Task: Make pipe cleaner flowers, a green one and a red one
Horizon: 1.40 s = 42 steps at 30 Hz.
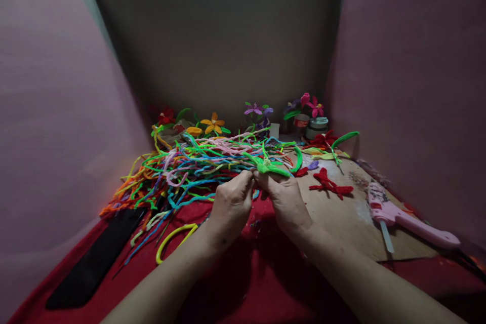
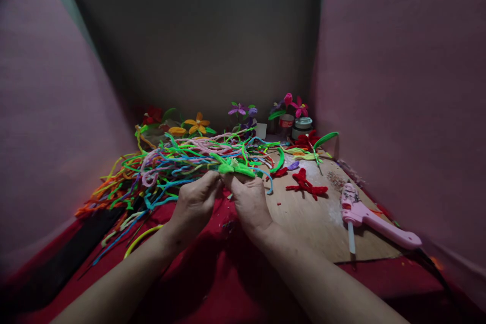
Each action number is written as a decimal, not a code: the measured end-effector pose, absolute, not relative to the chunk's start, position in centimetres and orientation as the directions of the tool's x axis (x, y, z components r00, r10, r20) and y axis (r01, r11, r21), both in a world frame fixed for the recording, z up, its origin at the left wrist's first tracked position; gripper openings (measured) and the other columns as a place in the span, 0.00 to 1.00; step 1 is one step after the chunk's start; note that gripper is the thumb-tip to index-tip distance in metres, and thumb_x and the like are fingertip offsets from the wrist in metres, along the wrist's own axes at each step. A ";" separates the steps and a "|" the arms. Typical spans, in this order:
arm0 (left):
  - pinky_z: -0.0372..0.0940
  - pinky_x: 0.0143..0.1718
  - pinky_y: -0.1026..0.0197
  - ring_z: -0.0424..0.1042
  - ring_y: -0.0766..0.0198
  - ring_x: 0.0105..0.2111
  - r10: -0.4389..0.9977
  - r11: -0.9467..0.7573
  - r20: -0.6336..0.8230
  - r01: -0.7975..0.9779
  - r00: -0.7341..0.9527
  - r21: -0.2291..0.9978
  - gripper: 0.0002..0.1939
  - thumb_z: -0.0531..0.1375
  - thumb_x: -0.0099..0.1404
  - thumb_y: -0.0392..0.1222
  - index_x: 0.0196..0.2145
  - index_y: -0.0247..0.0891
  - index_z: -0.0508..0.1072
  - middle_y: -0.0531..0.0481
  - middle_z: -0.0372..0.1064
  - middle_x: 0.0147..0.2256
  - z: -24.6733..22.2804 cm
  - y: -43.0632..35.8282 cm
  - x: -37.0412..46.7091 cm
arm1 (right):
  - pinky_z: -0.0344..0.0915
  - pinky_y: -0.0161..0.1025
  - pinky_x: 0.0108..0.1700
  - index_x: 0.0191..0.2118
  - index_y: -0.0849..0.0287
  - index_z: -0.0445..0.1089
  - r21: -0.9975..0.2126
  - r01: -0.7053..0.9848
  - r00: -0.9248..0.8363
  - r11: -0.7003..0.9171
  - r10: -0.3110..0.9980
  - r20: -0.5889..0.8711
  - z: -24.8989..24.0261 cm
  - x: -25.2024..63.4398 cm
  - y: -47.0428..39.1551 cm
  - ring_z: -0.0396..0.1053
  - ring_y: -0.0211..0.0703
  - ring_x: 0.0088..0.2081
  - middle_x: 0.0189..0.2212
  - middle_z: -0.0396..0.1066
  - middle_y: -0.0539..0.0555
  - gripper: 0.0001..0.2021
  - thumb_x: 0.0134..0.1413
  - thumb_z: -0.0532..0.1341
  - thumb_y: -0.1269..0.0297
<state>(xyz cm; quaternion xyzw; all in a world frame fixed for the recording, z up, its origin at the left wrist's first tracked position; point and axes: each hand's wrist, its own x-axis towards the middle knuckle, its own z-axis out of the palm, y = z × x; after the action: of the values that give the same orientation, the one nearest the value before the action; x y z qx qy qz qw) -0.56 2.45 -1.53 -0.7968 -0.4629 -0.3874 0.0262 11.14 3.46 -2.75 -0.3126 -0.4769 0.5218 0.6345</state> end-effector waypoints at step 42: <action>0.54 0.22 0.68 0.58 0.70 0.18 0.730 -0.596 0.618 0.716 0.294 0.364 0.08 0.47 0.63 0.31 0.29 0.38 0.62 0.56 0.59 0.20 -4.1 3.2 -1.9 | 0.60 0.34 0.32 0.28 0.59 0.73 -0.903 -0.373 -0.104 0.215 0.957 0.270 -4.9 10.6 3.7 0.61 0.35 0.27 0.24 0.68 0.48 0.07 0.48 0.62 0.62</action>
<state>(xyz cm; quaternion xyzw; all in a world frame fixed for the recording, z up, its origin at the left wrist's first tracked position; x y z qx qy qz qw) -1.93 3.19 -4.11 -0.8042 -0.4493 -0.3889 -0.0089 10.63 3.66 -4.87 -0.2945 -0.4958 0.5531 0.6013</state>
